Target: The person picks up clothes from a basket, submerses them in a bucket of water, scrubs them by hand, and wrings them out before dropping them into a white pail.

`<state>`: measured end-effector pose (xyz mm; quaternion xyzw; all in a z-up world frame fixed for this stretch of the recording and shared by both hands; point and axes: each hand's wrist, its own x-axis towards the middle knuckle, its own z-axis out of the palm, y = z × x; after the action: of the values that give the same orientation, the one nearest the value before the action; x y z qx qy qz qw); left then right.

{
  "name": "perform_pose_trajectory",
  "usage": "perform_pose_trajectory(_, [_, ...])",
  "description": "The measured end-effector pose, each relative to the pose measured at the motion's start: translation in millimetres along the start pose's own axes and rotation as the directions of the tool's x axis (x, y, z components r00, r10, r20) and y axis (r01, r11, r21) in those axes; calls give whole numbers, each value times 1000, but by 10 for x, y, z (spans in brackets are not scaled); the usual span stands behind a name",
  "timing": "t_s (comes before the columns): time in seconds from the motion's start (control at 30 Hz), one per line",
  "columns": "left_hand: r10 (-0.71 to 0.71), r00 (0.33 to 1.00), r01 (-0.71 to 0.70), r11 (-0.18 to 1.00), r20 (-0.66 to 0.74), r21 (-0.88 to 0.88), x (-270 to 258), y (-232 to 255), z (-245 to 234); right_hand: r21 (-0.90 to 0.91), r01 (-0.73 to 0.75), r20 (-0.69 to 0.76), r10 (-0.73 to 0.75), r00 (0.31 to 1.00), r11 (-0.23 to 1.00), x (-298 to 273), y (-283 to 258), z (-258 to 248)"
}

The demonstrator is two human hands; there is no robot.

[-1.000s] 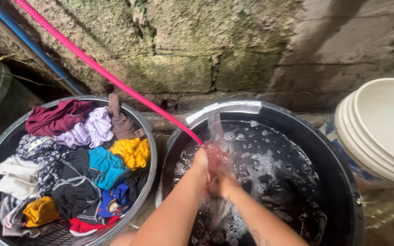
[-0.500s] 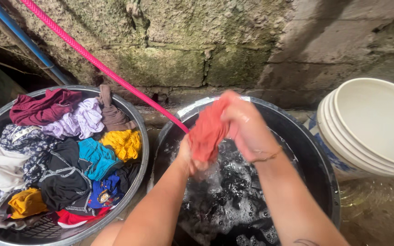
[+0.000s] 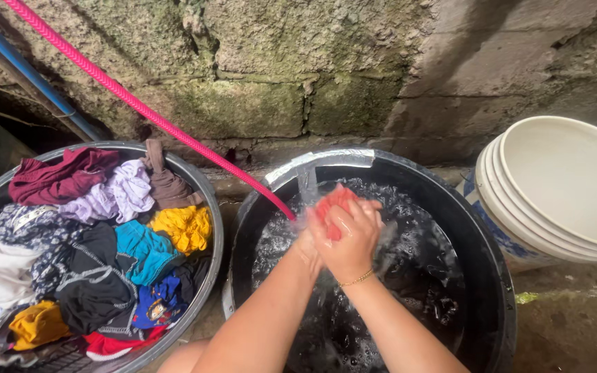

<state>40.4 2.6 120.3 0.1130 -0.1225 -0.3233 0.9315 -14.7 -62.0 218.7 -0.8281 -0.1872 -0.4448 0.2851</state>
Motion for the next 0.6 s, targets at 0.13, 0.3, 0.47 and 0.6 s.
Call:
perform_pose_trajectory(0.13, [79,806,-61,997,-587,51,35,-111,-83,230,-302,163,270,949,925,-195,463,125])
perform_pose_trajectory(0.3, [543,462,733,212,-702,646,-112,100,-363,-87,-654,230,654,720,751,-517,1566,266])
perform_pose_trajectory(0.47, [597,418,906,-218,-685,362,-523,-155,-42,-424,-570,403,710,578,704,-1145,2001,193])
perform_pose_trajectory(0.6, [199,499,518,-849,-843,106,-620,-316,-24,-451,-304,608,539,583,839,-1764,1957,319])
